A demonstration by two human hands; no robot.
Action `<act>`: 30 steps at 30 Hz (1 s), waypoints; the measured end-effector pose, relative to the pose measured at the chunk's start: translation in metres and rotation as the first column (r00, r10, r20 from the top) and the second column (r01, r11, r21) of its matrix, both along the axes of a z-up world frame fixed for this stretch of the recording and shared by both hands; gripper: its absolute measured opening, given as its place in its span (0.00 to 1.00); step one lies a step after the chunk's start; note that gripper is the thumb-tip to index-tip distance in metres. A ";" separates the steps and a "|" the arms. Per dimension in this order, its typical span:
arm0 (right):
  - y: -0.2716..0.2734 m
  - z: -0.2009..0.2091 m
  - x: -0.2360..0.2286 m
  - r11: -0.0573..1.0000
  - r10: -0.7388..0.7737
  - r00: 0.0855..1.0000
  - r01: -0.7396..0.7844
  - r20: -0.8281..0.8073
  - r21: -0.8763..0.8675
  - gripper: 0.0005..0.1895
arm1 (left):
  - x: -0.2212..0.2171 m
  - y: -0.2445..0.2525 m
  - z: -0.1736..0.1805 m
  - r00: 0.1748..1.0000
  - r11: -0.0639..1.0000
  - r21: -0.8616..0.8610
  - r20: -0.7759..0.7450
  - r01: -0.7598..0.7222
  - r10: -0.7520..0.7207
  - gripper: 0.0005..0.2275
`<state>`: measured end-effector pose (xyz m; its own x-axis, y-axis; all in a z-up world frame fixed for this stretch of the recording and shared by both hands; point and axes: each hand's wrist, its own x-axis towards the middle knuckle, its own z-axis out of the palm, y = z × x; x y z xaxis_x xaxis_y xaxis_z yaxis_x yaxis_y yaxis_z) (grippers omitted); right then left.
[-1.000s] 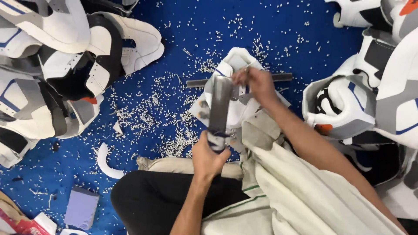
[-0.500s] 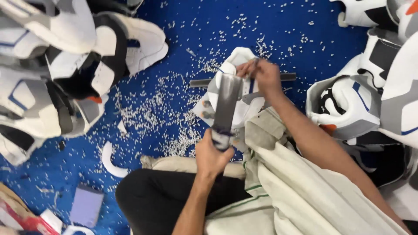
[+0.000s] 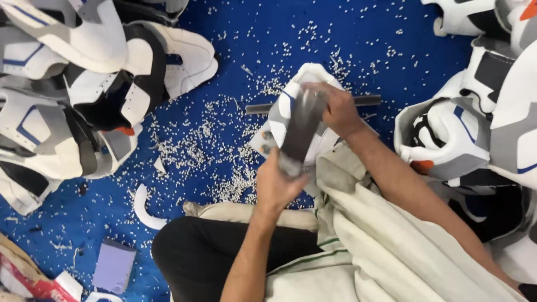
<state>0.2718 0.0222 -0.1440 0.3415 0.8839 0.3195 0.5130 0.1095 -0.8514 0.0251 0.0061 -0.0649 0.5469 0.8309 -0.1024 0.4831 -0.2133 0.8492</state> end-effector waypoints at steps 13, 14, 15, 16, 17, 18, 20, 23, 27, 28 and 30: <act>0.009 -0.027 -0.032 0.930 0.027 0.621 -0.303 -0.783 -0.207 0.04 | -0.053 -0.023 0.093 0.951 0.951 -0.021 0.015 -0.309 0.309 0.17; 0.007 -0.041 -0.038 0.911 0.101 0.637 -0.368 -0.764 -0.186 0.03 | -0.057 -0.027 0.101 0.952 0.952 0.043 0.047 -0.305 0.303 0.18; 0.001 -0.043 -0.042 0.907 0.092 0.630 -0.373 -0.771 -0.196 0.03 | -0.071 -0.032 0.119 0.951 0.951 0.032 0.035 -0.307 0.306 0.18; -0.004 -0.043 -0.047 0.900 0.095 0.649 -0.381 -0.755 -0.214 0.04 | -0.086 -0.035 0.139 0.983 0.979 0.109 -0.050 -0.171 0.177 0.18; 0.002 -0.041 -0.045 0.897 0.116 0.676 -0.386 -0.728 -0.216 0.04 | -0.096 -0.034 0.156 0.990 0.981 0.193 -0.130 -0.026 0.052 0.18; 0.003 -0.042 -0.044 0.897 0.125 0.678 -0.389 -0.724 -0.210 0.04 | -0.090 -0.031 0.158 0.990 0.979 0.202 -0.126 -0.031 0.057 0.18; 0.001 -0.044 -0.046 0.915 0.140 0.712 -0.359 -0.688 -0.185 0.04 | -0.078 -0.028 0.164 0.969 0.980 0.195 0.237 0.024 -0.071 0.17; -0.011 -0.026 -0.058 0.943 0.210 0.882 -0.297 -0.422 -0.151 0.04 | -0.068 -0.051 0.121 0.995 0.995 0.103 0.103 0.000 -0.011 0.17; -0.020 -0.024 -0.061 0.948 0.269 0.961 -0.276 -0.064 -0.158 0.09 | -0.058 -0.018 0.010 0.984 0.995 -0.055 -0.163 -0.085 0.075 0.18; -0.021 -0.042 -0.059 0.948 0.220 0.967 -0.243 -0.132 -0.204 0.09 | -0.058 -0.021 0.011 0.969 0.989 -0.098 -0.233 -0.112 0.087 0.18; -0.011 -0.054 -0.050 0.947 0.148 0.968 -0.198 -0.203 -0.252 0.09 | -0.055 -0.024 0.020 0.948 0.982 -0.141 -0.307 -0.125 0.077 0.19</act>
